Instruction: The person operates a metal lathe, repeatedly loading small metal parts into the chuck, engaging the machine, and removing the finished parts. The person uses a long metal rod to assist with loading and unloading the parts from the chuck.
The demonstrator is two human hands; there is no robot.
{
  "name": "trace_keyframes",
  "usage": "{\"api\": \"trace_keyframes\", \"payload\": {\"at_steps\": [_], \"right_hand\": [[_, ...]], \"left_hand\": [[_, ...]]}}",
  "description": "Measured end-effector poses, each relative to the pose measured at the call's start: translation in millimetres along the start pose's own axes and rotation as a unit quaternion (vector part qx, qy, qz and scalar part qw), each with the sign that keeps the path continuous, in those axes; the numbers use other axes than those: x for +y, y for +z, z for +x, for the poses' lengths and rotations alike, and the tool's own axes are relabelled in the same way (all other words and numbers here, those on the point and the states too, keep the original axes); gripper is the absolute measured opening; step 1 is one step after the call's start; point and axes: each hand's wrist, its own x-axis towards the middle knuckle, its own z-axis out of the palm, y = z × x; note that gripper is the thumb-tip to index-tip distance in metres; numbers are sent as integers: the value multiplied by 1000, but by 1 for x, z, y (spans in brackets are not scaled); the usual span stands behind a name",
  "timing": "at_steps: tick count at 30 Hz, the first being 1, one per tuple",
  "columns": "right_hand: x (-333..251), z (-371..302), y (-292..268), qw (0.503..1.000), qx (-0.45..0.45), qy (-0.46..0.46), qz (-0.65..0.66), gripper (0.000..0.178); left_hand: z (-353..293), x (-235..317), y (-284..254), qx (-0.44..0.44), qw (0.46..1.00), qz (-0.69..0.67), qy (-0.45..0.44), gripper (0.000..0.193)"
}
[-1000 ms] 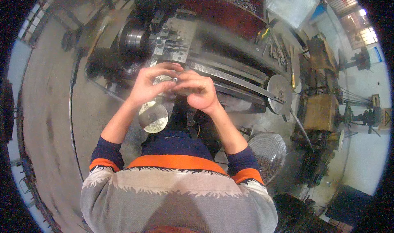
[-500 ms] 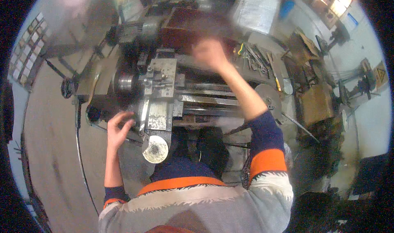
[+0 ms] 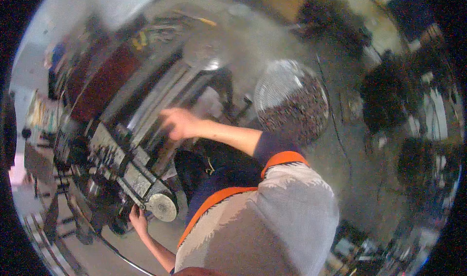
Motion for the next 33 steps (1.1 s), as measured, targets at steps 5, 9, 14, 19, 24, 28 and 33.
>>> {"api": "trace_keyframes", "payload": {"at_steps": [5, 9, 14, 19, 24, 28, 33], "right_hand": [[45, -133, -95, 956, 59, 274, -80, 34], [87, -235, -190, 831, 99, 541, -81, 40], [94, -284, -255, 825, 111, 444, -331, 37], [124, -284, -211, 863, 20, 443, -242, 30], [117, -261, -170, 833, -85, 481, -259, 25], [97, -243, -167, 789, -138, 526, -285, 25], [94, -239, -167, 765, -152, 565, -270, 35]], "left_hand": [[11, 18, -5, -77, 996, -44, 32, 30], [17, 12, -2, -57, 997, -38, -36, 34], [16, 7, -1, -58, 998, -37, 11, 37], [15, 22, -3, -59, 998, -14, -2, 32], [14, 10, -5, -66, 995, -76, 21, 33], [12, 17, -4, -42, 999, -19, 25, 34], [5, 38, -1, 15, 1000, 21, 12, 30]]}}
